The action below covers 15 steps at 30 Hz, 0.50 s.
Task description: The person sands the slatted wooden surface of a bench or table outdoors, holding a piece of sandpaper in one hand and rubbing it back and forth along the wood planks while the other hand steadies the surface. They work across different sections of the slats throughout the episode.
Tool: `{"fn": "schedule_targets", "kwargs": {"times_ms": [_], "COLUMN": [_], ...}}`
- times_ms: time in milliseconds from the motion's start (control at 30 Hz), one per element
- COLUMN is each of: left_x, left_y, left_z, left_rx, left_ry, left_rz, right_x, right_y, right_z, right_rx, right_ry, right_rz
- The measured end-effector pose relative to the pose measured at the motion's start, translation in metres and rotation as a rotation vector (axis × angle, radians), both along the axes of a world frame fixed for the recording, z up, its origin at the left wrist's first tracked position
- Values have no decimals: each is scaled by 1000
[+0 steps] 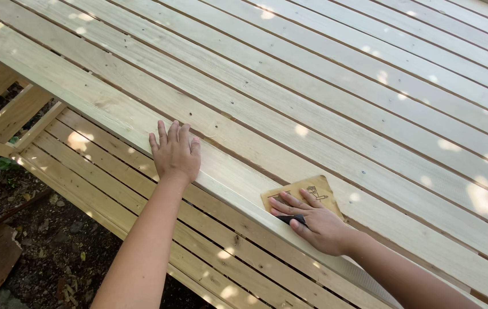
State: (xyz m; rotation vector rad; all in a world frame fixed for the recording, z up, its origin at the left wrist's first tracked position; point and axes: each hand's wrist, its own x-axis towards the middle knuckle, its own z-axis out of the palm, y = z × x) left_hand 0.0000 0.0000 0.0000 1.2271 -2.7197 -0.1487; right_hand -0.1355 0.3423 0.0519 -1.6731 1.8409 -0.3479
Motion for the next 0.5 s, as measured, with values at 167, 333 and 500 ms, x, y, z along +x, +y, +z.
{"fn": "schedule_targets", "kwargs": {"times_ms": [167, 333, 500], "left_x": [3, 13, 21], "left_y": [-13, -36, -47], "left_z": [-3, -6, -2], "left_rx": [14, 30, 55], "left_ry": [-22, 120, 147], "left_rz": [-12, -7, 49], "right_x": [5, 35, 55], "right_y": [-58, -231, -257], "right_z": [-7, -38, -41], "right_rx": [132, -31, -113], "right_ry": [71, 128, 85], "right_rz": [11, 60, 24]}}
